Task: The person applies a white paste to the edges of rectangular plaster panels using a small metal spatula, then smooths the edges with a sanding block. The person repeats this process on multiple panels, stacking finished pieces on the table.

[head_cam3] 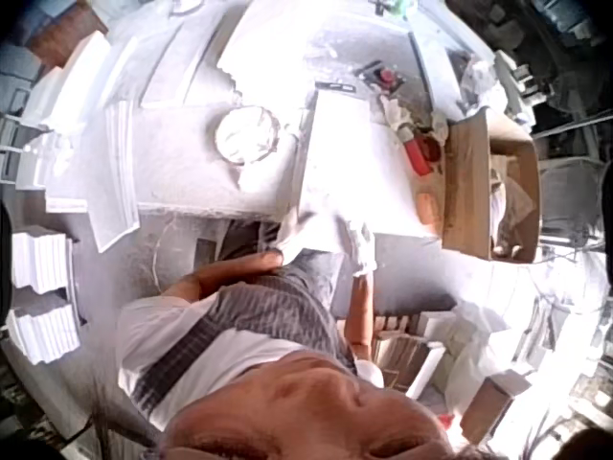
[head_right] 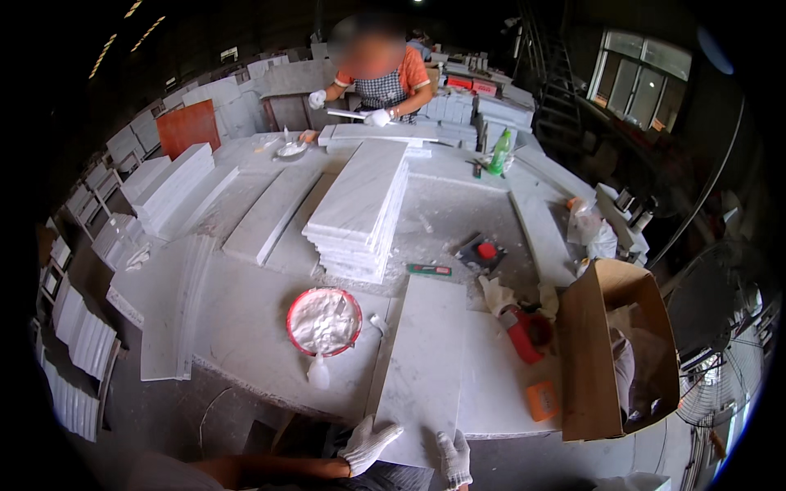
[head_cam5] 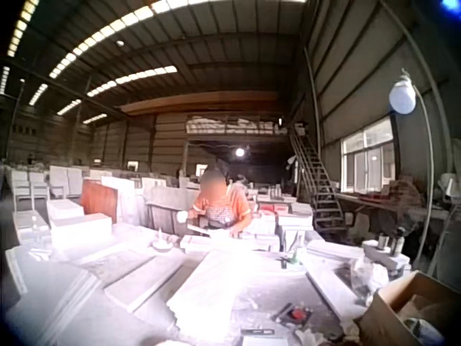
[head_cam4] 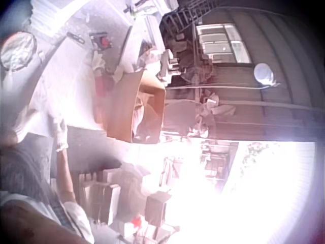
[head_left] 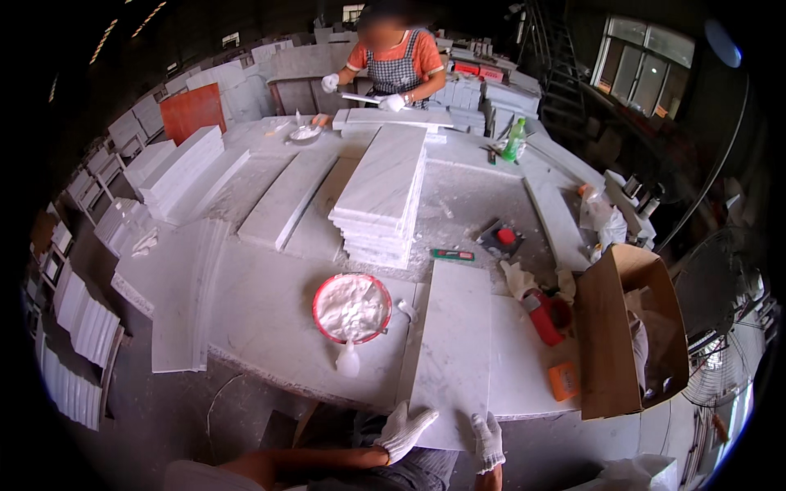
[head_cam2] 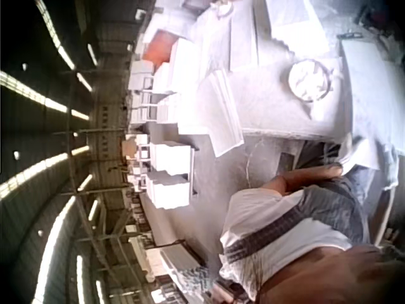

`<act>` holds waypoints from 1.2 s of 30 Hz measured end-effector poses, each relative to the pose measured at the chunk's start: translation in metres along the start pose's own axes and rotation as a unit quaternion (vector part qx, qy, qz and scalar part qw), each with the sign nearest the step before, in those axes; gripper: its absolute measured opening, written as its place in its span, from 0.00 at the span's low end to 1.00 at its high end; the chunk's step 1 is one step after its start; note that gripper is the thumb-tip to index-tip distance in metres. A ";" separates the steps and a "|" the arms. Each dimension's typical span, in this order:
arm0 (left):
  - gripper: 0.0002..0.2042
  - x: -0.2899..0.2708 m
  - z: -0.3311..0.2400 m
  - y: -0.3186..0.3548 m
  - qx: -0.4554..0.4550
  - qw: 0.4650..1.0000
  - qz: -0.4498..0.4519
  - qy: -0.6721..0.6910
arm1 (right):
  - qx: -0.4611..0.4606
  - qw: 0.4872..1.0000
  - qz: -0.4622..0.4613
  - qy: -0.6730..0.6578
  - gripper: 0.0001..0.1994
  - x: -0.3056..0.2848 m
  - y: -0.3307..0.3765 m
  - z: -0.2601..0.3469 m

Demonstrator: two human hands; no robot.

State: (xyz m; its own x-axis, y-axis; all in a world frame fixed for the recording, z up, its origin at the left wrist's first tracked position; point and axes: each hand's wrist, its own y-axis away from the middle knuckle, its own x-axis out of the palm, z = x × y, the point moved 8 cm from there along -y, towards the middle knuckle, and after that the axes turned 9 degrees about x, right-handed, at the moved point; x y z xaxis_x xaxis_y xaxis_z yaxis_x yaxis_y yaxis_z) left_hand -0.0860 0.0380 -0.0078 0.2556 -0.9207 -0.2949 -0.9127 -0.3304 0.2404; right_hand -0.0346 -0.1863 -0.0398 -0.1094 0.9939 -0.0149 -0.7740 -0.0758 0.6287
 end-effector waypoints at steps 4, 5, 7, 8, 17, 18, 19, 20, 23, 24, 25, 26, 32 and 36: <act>0.27 -0.008 -0.016 -0.004 0.085 0.996 0.014 0.004 | -0.043 0.999 0.023 -0.019 0.23 0.017 0.027 0.023; 0.27 -0.015 -0.029 -0.002 0.098 0.995 0.014 0.005 | -0.062 0.997 0.027 -0.044 0.22 0.023 0.037 0.029; 0.26 -0.021 -0.048 -0.006 0.123 0.992 0.027 0.006 | -0.119 0.981 0.052 -0.142 0.19 0.043 0.057 0.026; 0.26 -0.024 -0.048 -0.006 0.124 0.992 0.034 0.009 | -0.119 0.981 0.043 -0.144 0.18 0.049 0.073 0.044; 0.22 -0.065 -0.076 0.022 0.163 0.986 0.025 0.033 | -0.180 0.980 0.040 -0.072 0.24 0.069 0.120 0.111; 0.22 -0.072 -0.080 0.023 0.176 0.983 0.016 0.058 | -0.206 0.975 0.051 -0.065 0.25 0.075 0.123 0.119; 0.22 -0.079 -0.082 0.024 0.192 0.978 0.011 0.084 | -0.211 0.973 0.072 -0.061 0.25 0.085 0.125 0.124; 0.22 -0.086 -0.076 0.024 0.189 0.979 0.004 0.082 | -0.215 0.970 0.096 -0.061 0.25 0.097 0.126 0.130; 0.23 -0.129 -0.089 0.038 0.189 0.978 -0.063 0.061 | -0.202 0.966 0.158 -0.017 0.26 0.127 0.112 0.126; 0.24 -0.140 -0.086 0.038 0.129 0.989 -0.013 0.069 | -0.214 0.961 0.174 -0.013 0.26 0.144 0.111 0.130; 0.24 -0.154 -0.078 0.042 0.114 0.989 -0.038 0.084 | -0.227 0.954 0.195 -0.009 0.26 0.162 0.112 0.134; 0.23 -0.167 -0.069 0.045 0.099 0.988 -0.062 0.100 | -0.208 0.954 0.214 0.001 0.25 0.177 0.111 0.131; 0.19 -0.256 -0.039 0.071 0.080 0.974 -0.182 0.108 | -0.195 0.939 0.284 0.016 0.23 0.275 0.132 0.131; 0.18 -0.309 -0.020 0.092 0.057 0.955 -0.251 0.151 | -0.181 0.920 0.340 0.069 0.24 0.338 0.134 0.115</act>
State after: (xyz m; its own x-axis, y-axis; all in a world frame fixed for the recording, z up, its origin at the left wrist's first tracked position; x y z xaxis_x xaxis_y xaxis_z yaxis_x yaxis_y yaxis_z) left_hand -0.2423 0.2879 0.1235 0.7340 -0.6762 -0.0635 -0.6757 -0.7365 0.0322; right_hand -0.1038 0.1492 0.1288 -0.7042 0.6891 0.1713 -0.6516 -0.7230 0.2295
